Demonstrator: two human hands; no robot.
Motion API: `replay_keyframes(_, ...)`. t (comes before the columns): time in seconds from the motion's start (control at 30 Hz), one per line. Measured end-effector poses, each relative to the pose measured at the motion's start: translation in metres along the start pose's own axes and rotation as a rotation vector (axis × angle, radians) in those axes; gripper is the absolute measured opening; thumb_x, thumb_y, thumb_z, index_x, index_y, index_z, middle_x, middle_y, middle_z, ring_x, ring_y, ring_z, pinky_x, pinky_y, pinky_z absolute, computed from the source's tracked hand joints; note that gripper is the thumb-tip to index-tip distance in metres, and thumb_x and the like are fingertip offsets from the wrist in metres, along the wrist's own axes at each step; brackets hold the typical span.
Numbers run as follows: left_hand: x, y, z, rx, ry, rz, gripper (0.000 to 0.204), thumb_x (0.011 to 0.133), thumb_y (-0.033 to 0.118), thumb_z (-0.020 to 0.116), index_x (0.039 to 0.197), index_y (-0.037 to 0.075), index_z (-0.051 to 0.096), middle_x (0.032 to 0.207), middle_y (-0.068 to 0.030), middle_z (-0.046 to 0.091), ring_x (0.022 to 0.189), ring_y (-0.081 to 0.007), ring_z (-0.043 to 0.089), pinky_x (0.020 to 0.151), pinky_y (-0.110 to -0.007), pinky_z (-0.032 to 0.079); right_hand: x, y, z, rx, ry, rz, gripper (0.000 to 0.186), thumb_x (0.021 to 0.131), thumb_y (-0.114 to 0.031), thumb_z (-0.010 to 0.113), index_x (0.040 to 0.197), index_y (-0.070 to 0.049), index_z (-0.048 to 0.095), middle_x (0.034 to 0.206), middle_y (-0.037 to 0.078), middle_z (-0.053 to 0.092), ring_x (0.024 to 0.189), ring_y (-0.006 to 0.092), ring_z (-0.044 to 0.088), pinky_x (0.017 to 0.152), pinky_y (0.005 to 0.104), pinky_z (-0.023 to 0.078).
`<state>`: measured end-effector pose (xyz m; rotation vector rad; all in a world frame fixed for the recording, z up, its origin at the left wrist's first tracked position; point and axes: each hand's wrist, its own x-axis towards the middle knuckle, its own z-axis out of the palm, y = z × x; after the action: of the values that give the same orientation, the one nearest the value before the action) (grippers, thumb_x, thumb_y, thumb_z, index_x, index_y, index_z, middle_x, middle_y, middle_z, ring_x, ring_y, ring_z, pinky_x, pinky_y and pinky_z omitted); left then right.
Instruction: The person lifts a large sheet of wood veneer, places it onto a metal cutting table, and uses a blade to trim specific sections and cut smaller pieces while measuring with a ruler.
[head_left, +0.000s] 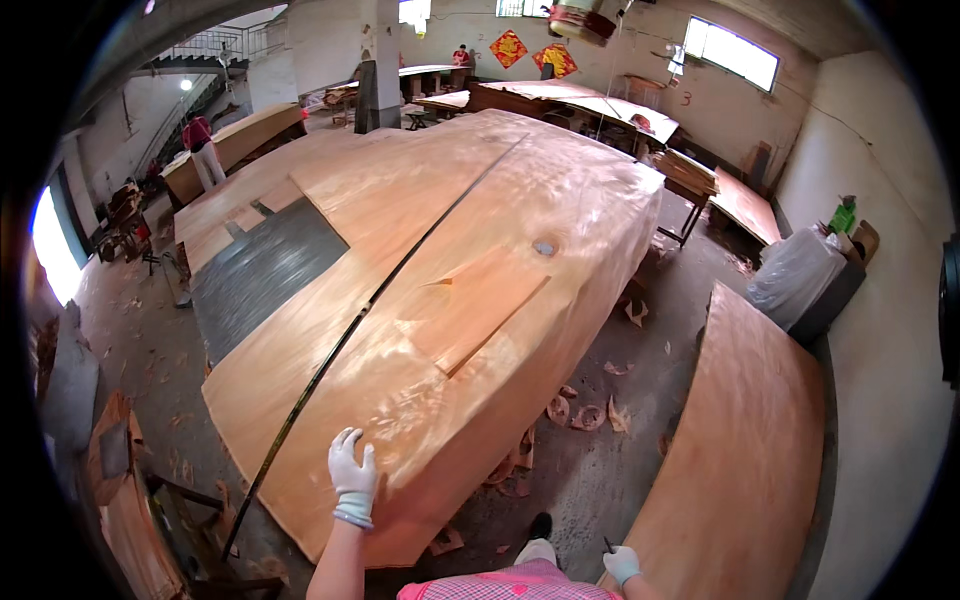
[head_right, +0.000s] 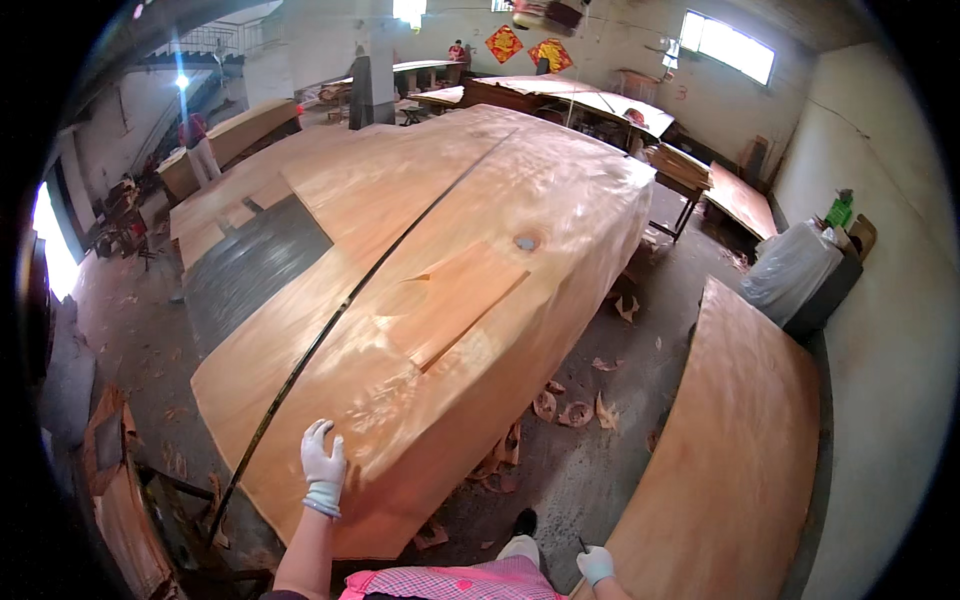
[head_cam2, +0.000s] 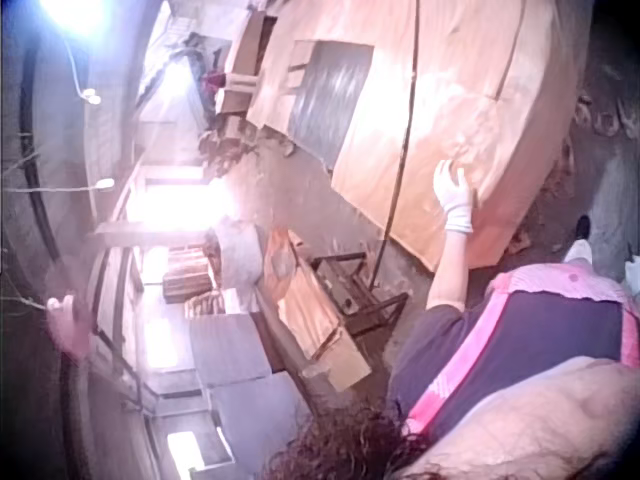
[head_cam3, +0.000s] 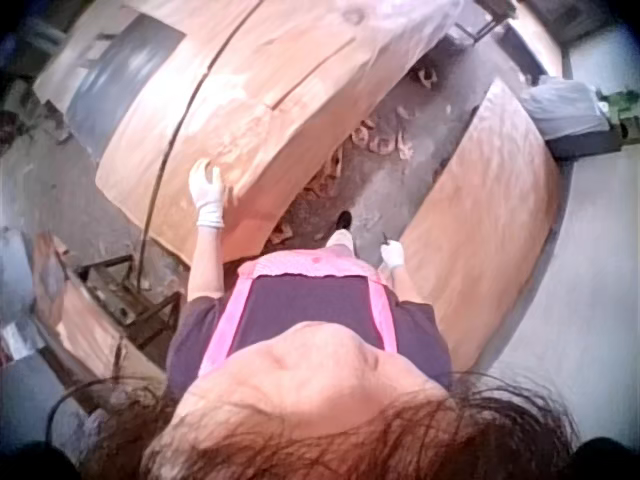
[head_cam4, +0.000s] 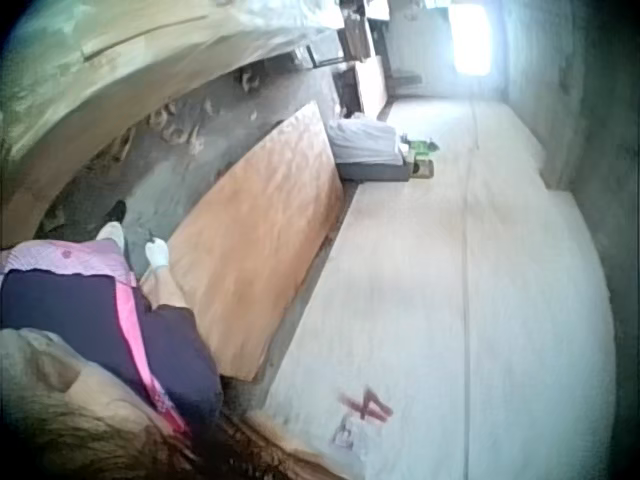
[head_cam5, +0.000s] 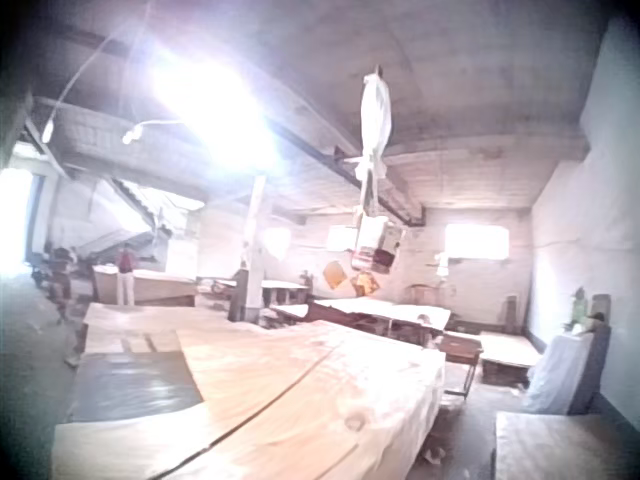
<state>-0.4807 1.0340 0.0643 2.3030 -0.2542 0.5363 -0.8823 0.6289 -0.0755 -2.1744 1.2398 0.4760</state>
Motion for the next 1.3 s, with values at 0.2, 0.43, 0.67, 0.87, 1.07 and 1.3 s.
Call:
replay_keyframes(0.2,0.035,0.096,0.12,0.019,-0.064,0.021,0.041,0.08,0.022,0.068,0.116,0.003,0.063,0.123,-0.0185,0.06,0.118,-0.0346,0.053,0.104,-0.044,0.04,0.101,-0.005,-0.086,-0.025,-0.064,-0.109,0.033,0.082,-0.028,0.055,0.098,-0.004,0.072,0.093,0.023,0.068,0.091,0.0391,0.066,0.081,0.0456,0.051)
replay_keyframes(0.43,0.098,0.175,0.252,0.235,-0.259,-0.053,0.072,0.081,0.038,0.069,0.135,-0.002,0.046,0.139,-0.0254,0.046,0.129,-0.0391,0.043,0.11,-0.046,0.033,0.232,0.004,-0.157,0.412,-0.036,-0.065,0.023,0.087,-0.022,0.062,0.088,-0.001,0.071,0.064,0.009,0.065,0.055,0.0211,0.062,0.054,0.0375,0.047)
replay_keyframes(0.67,0.176,0.179,0.329,0.561,-0.469,-0.089,0.12,0.066,0.06,0.077,0.152,0.001,0.019,0.155,-0.0266,0.021,0.143,-0.0405,0.021,0.118,-0.049,0.015,0.307,-0.081,-0.208,0.774,-0.171,0.103,0.012,0.091,-0.016,0.062,0.1,-0.008,0.065,0.058,0.001,0.054,0.041,0.0101,0.045,0.037,0.025,0.033)
replay_keyframes(0.87,0.205,0.154,0.356,0.395,-0.237,0.16,0.011,0.08,0.012,0.063,0.09,0.009,0.067,0.083,-0.0125,0.065,0.079,-0.0329,0.063,0.073,-0.044,0.051,0.418,-0.092,-0.258,0.683,-0.258,0.022,0.009,0.089,-0.015,0.064,0.085,-0.007,0.062,0.059,0.003,0.055,0.043,0.013,0.048,0.039,0.0288,0.035)
replay_keyframes(1.07,0.303,0.207,0.371,-0.155,-0.019,-0.26,0.017,0.093,0.013,0.058,0.102,0.001,0.065,0.088,-0.012,0.068,0.08,-0.025,0.065,0.071,-0.035,0.05,0.505,-0.182,-0.344,0.711,-0.219,-0.051,0.015,0.091,-0.019,0.061,0.082,-0.007,0.063,0.061,0.002,0.057,0.046,0.0108,0.05,0.042,0.0276,0.036)
replay_keyframes(1.3,0.403,0.252,0.402,-1.112,0.277,-0.457,0.024,0.099,0.009,0.05,0.119,-0.002,0.055,0.106,-0.0074,0.065,0.098,-0.0186,0.063,0.09,-0.03,0.049,0.578,-0.323,-0.389,0.725,-0.503,-0.144,0.023,0.094,-0.017,0.058,0.113,-0.008,0.065,0.061,-0.001,0.052,0.048,0.0078,0.045,0.042,0.025,0.031)
